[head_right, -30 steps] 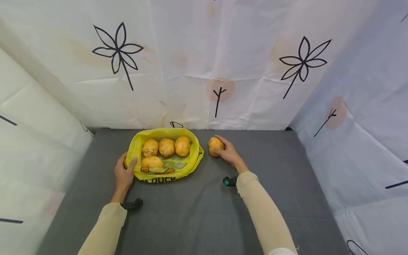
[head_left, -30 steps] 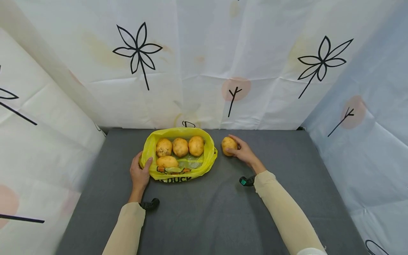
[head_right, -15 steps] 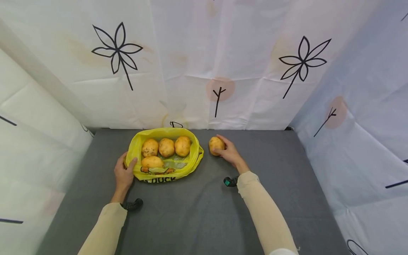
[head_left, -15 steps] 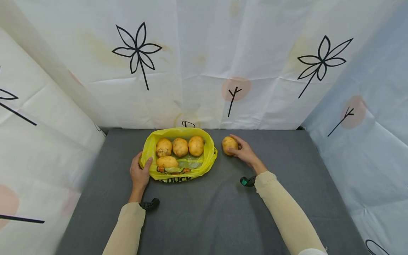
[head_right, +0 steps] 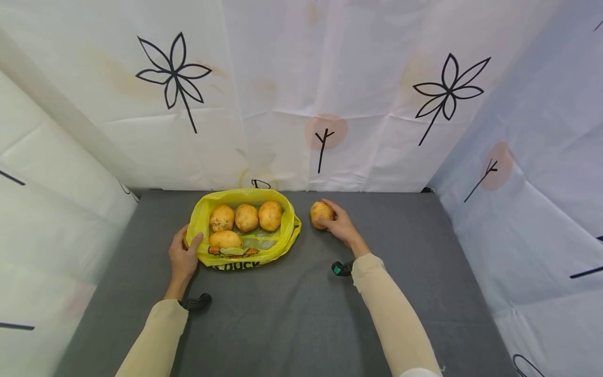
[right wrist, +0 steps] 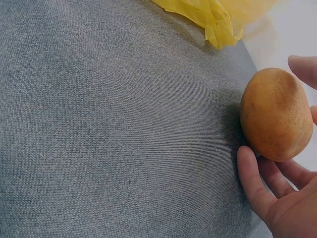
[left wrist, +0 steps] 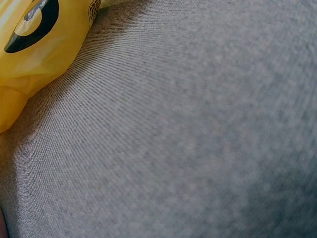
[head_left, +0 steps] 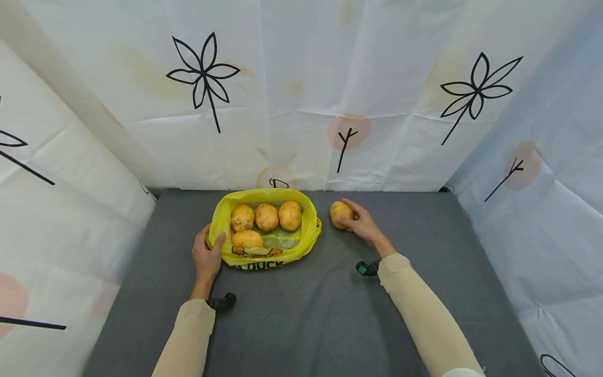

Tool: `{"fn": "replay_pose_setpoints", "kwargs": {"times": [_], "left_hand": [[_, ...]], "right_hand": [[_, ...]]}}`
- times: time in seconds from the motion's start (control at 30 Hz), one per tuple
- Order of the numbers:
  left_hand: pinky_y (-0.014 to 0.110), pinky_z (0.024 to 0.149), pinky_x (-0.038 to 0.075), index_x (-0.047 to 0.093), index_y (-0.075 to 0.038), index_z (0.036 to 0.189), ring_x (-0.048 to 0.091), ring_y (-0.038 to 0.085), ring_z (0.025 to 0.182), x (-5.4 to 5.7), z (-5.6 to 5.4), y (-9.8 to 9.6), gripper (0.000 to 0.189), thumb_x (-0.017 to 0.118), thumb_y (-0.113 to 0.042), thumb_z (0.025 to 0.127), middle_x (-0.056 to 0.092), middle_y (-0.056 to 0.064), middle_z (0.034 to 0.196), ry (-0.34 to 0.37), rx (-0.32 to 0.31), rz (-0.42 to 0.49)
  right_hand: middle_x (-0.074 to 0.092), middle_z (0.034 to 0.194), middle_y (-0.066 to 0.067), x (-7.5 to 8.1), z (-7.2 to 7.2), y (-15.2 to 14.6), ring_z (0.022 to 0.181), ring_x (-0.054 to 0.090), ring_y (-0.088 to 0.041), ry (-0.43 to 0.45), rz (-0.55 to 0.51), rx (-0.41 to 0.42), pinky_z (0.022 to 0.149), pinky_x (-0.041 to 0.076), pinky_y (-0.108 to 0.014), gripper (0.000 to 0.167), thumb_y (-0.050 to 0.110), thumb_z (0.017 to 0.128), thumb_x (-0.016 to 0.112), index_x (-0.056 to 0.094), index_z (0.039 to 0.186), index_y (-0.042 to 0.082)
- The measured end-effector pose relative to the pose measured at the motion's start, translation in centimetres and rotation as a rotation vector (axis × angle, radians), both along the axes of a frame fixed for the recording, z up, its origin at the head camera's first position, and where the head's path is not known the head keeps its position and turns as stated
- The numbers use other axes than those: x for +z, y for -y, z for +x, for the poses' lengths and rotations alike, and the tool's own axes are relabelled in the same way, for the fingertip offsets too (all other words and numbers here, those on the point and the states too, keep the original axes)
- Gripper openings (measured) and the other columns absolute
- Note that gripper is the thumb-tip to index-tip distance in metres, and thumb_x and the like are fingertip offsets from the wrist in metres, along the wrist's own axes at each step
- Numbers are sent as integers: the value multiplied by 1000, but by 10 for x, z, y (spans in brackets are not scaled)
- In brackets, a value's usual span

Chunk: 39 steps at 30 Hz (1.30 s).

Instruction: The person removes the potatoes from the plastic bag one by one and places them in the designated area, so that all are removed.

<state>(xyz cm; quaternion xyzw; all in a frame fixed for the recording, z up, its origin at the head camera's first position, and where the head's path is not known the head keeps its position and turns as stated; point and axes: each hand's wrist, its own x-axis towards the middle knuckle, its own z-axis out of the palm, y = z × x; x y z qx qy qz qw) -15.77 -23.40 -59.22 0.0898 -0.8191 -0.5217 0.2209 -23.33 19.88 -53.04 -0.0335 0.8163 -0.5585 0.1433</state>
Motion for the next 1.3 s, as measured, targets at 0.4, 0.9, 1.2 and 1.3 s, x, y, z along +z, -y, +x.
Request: {"fn": "replay_pose_setpoints", "kwargs": {"times": [0.4,0.9,1.2,1.3], "left_hand": [[57,107,32,56,2,140,50,43,125,0,0,0,52,70,-22,97,56,25,135,-13,0,5],[57,107,33,56,3,140,50,42,125,-1,0,0,52,70,-22,97,56,26,135,4,6,-1],[56,107,32,56,2,141,50,43,124,1,1,-1,52,69,-24,97,55,26,134,8,0,4],[56,107,33,55,2,141,50,43,124,0,0,0,52,69,-24,98,55,26,135,10,0,5]], "right_hand": [[35,155,-24,2,1,-4,125,51,-43,-1,6,3,93,50,-52,73,20,100,68,30,161,10],[39,150,-25,10,5,-9,128,49,-44,-68,103,19,96,48,-54,72,26,98,70,35,159,11],[29,159,-20,27,12,-13,135,40,-47,-113,219,33,100,41,-63,72,30,96,72,37,159,20],[31,158,-19,32,15,-13,132,42,-47,-171,252,57,98,42,-63,72,28,96,73,39,158,19]]}}
